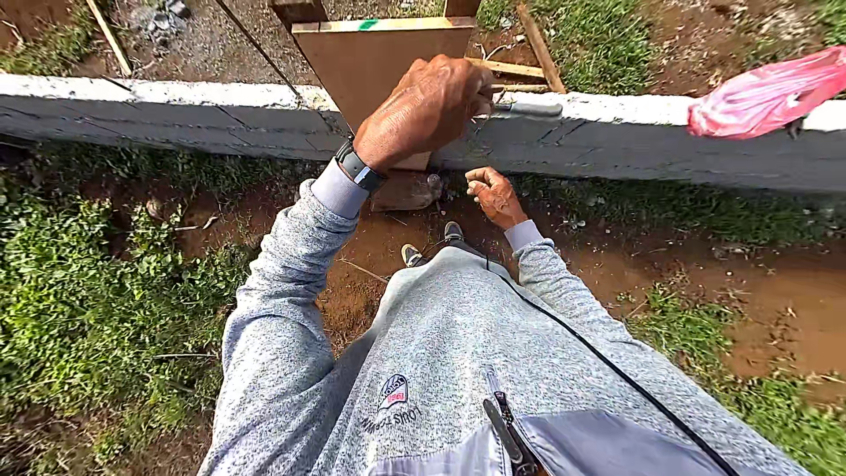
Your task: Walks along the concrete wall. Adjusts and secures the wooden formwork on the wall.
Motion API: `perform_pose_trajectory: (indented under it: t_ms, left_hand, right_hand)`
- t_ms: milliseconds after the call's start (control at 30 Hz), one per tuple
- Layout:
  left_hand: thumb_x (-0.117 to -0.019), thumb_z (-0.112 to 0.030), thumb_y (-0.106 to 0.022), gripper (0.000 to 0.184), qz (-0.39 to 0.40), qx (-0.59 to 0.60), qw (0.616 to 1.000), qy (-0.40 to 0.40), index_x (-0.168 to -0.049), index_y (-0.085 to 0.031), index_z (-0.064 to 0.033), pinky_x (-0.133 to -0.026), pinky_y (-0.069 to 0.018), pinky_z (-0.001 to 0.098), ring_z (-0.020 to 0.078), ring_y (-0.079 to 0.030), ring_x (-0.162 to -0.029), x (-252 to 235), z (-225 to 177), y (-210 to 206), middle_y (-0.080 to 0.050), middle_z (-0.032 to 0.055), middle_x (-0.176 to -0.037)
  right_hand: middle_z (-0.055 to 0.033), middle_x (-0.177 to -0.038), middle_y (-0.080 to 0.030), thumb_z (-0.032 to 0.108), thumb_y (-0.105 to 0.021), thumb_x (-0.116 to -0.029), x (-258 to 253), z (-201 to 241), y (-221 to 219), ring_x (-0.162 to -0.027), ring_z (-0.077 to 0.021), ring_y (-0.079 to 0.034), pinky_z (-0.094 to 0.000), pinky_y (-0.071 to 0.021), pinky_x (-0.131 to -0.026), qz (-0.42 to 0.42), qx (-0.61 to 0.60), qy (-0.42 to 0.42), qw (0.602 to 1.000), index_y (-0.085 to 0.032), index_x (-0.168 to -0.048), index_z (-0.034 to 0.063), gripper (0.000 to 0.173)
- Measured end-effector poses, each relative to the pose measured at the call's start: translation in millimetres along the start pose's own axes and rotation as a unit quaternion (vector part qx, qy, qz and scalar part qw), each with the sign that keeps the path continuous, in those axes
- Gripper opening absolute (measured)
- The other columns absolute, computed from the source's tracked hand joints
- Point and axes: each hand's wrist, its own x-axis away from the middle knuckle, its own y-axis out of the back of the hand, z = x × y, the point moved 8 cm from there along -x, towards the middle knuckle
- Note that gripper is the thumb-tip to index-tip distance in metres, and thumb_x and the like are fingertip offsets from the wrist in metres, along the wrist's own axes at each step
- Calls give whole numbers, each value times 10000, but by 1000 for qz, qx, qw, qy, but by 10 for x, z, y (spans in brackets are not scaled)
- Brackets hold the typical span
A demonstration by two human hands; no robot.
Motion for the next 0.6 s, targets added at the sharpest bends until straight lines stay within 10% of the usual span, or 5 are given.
perform_pose_trajectory:
  t_ms: [600]
  left_hand:
    - [-1046,-358,-495,282,-12,22,1000,17,-985,-666,-142,-839,-463,520,207,-654,-870,-396,446,-255,-671,13,-856]
  right_hand:
    - [-161,-1221,-690,257,-536,-1076,515,-743,-8,-963,-301,-732,-525,-607,-843,-16,-14,-152,988,-606,-1330,91,312]
